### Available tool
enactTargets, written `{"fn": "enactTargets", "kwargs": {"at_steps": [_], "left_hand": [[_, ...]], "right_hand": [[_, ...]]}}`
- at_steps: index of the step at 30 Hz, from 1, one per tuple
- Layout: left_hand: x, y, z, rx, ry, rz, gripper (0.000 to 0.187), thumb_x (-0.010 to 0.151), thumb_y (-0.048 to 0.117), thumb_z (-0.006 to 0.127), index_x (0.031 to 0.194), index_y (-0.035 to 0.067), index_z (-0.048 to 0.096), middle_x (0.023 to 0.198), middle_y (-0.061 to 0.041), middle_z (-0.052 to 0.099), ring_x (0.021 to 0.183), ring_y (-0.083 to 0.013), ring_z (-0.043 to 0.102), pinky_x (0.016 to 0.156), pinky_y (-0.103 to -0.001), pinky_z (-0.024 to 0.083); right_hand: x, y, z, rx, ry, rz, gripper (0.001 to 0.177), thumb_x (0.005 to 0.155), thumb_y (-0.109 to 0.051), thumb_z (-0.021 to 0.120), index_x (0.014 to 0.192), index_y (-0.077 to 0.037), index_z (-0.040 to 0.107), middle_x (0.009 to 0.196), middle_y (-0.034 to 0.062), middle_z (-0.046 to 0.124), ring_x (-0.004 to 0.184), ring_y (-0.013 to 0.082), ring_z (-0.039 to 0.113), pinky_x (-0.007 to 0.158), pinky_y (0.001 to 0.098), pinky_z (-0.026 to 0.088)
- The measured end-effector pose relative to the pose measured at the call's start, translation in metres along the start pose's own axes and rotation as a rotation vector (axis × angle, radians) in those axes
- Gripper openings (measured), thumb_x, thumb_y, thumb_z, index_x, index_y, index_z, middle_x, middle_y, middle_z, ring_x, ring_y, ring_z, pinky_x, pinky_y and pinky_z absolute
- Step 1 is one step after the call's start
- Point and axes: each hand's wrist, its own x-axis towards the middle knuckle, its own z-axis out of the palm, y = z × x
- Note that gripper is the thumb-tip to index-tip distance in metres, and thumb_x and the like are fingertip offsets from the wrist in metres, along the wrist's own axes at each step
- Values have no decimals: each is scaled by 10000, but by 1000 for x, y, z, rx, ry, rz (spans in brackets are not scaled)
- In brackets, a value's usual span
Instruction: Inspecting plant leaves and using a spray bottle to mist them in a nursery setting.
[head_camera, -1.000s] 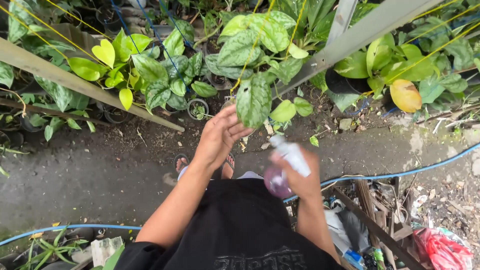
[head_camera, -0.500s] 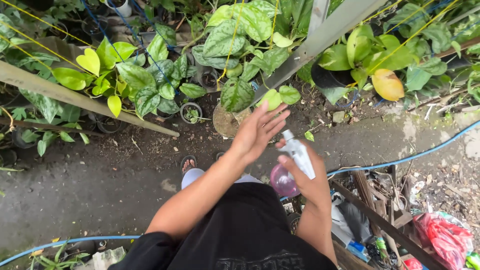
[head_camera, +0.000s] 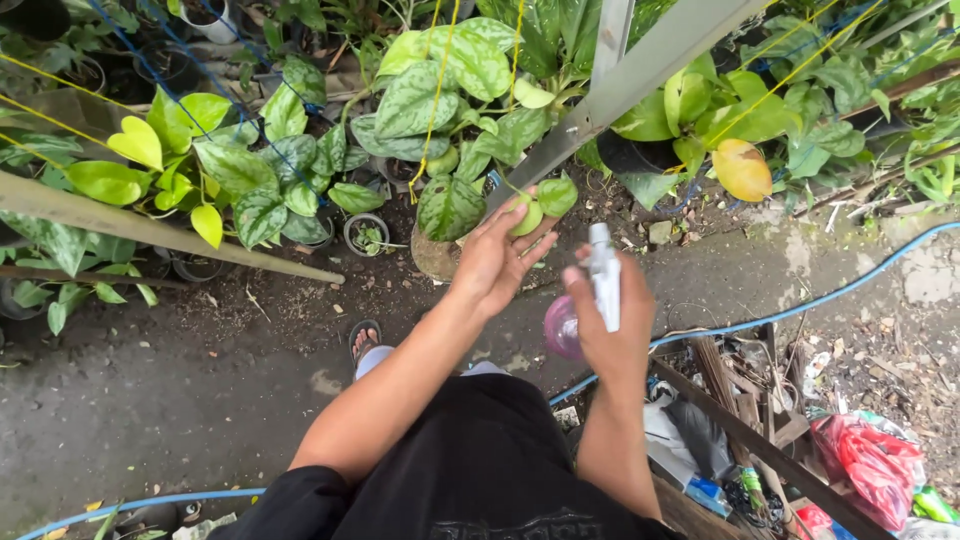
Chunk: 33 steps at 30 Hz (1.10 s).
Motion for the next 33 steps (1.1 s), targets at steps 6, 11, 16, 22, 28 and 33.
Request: {"fn": "enactTargets", "kwargs": {"at_steps": [6,11,16,22,28,33], "left_hand": [[-3,-2,2,27,-24,-2,471,1025,191,572,1470,52,505,1400,-260,545,1347,-393,522,1154,-523,419],[-29,-7,-16,303,-86,27,732,980,334,624,1557,20,303,1519,-310,413,1426,-447,407,1191,-593,319],[-22,-14,-101,369,192,16,603,1042,259,480,1523,-51,289,1475,-280,468,1390,-405,465,1181,-568,317],[-45,57,-47,491,455,765,224,1082,339,435,1104,134,522,1024,-48,547,986,-205,535,886,-360,426],[-42,126,3,1141,354,1060,425,1052,305,570,1413,94,491,1349,-111,554,1288,-283,512,1092,-440,412],[-23,154,-1,1441,284,900,233,927,352,789,1024,152,721,903,23,676,922,-166,578,939,-391,386]], "right_hand": [[-11,61,15,-55,-64,186,221,860,-281,803,860,-85,700,662,101,655,654,190,609,657,340,466],[-1,37,17,90,71,58,287,920,-165,752,1142,7,697,1028,207,747,1019,350,707,927,476,496],[2,43,4,173,38,71,332,929,-43,671,1248,43,644,1122,206,732,1114,320,673,1005,496,482],[9,43,11,250,51,32,283,943,-50,699,1212,37,675,1066,196,746,1092,288,691,1000,462,507],[18,11,20,302,-63,-9,320,917,-37,707,1221,57,670,1076,238,732,1114,359,686,1025,534,489],[34,-49,31,47,-547,-230,406,902,-256,732,1189,27,691,1014,206,744,918,338,727,844,473,557]]}}
